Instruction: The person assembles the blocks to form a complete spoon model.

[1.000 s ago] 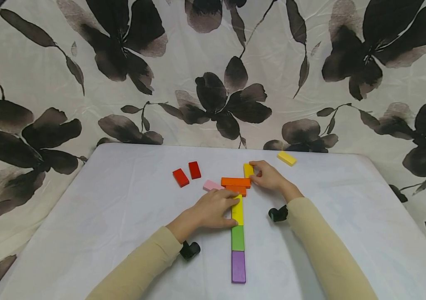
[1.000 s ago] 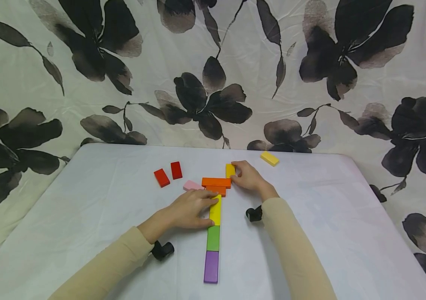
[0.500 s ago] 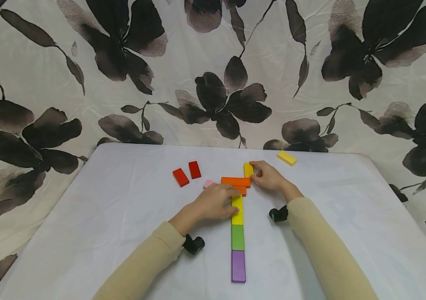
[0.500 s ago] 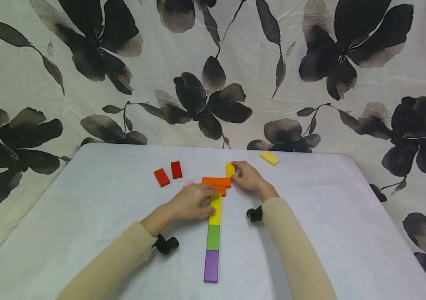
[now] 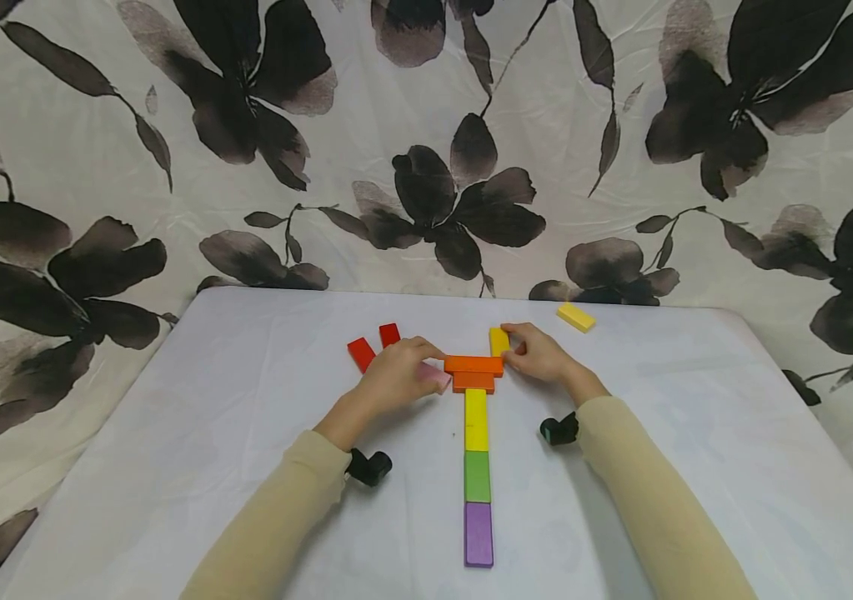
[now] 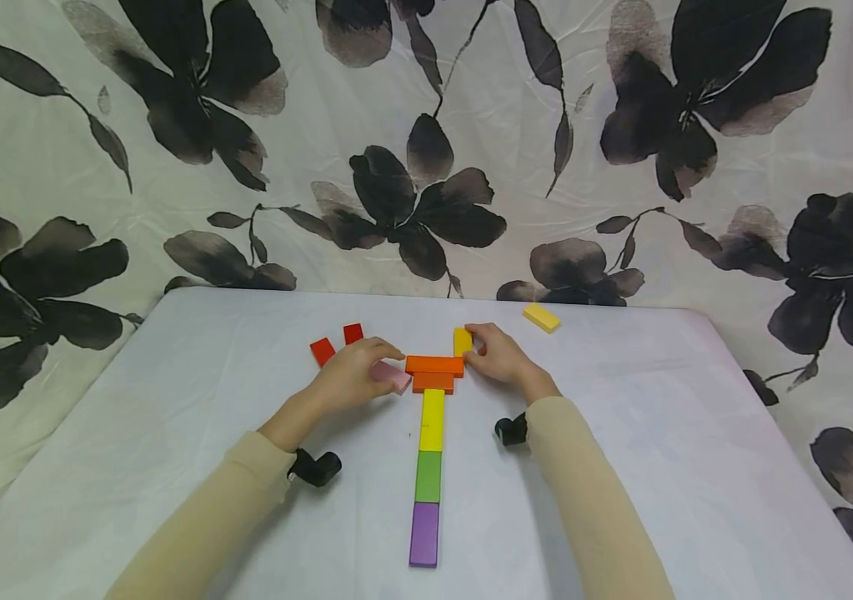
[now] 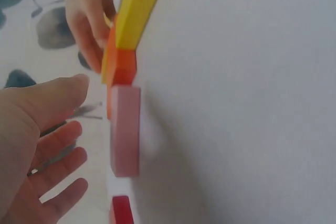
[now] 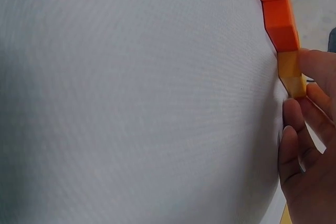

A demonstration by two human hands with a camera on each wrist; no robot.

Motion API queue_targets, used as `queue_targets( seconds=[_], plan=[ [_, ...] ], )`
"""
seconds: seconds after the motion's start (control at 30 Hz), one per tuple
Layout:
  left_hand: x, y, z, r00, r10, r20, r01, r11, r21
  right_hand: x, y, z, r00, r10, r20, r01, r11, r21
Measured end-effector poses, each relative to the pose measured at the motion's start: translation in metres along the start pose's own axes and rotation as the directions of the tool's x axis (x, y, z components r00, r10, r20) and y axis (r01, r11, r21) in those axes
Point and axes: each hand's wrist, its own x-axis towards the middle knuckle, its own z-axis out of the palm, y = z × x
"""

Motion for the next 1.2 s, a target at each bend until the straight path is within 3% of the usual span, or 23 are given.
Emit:
queue_targets(
  seconds=[0.13,0.57,0.93,1.2],
  plan=[
    [0.001,-0.010,0.001,0.999,-0.031,0.039,0.033,0.999,-0.029,0.000,0.001,0.000,1.000,-0.003,0.000,0.003,1.000,0.001],
    [0.007,-0.024,0.009,0.994,-0.021,0.103,0.032,0.994,-0.104,0.001,0.002,0.002,1.000,0.007,0.000,-0.007,1.000,0.001],
    [0.007,-0.029,0.014,0.997,-0.013,0.081,0.022,0.993,-0.115,0.004,0.004,0.003,1.000,0.006,-0.004,-0.006,1.000,-0.006],
    [0.007,-0.020,0.004,0.997,0.038,0.069,-0.029,0.992,-0.126,0.004,0.005,0.003,1.000,0.010,-0.004,-0.010,1.000,-0.006]
  ],
)
